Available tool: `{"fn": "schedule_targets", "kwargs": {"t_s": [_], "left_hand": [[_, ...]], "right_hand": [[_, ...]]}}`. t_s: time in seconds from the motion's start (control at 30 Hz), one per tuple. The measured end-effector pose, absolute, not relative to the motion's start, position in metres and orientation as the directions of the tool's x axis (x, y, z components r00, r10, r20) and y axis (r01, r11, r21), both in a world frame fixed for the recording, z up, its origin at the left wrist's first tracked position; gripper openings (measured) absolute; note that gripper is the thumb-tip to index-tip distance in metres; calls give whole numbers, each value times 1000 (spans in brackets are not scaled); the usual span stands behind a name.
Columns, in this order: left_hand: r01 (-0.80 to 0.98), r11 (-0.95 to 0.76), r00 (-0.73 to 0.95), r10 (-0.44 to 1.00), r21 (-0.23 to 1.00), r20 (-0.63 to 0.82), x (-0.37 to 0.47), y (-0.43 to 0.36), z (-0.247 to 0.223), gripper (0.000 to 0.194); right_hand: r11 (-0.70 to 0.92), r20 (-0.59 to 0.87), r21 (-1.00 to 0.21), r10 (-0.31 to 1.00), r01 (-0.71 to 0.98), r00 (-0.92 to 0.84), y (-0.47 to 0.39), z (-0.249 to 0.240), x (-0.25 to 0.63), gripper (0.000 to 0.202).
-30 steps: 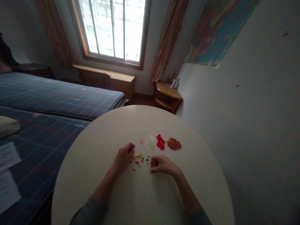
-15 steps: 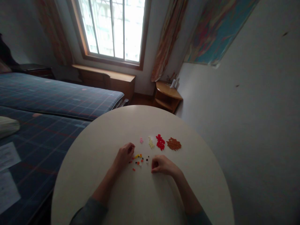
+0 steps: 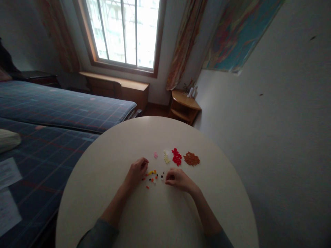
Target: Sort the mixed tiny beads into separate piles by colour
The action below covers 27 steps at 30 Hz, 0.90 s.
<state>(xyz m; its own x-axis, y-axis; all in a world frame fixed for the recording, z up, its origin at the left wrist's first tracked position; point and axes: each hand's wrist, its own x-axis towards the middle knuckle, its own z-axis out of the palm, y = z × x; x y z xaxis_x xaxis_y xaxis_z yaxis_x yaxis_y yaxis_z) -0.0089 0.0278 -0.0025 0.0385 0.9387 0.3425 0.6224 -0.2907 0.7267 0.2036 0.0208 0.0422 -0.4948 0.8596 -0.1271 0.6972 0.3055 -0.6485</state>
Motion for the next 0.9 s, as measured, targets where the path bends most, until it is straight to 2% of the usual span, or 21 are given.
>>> {"fn": "schedule_targets", "kwargs": {"t_s": [0.17,0.27,0.6,0.9], "left_hand": [[614,-288,42,942,735,334,-8,28,-3,12],[609,-289,47,943,739,330,-8,29,-3,11],[598,-290,50,944,748,326,-9,29,-5,10],[597,-300,46,939,744,341,-9,29,-5,11]], "right_hand": [[381,197,-614,922,692,-333,32,37,194,2],[364,298,-533,926,764,-233,40,28,185,2],[351,317,-258,911,900,-264,57,20,156,8],[361,336,-238,902,902,-273,57,15,156,12]]}}
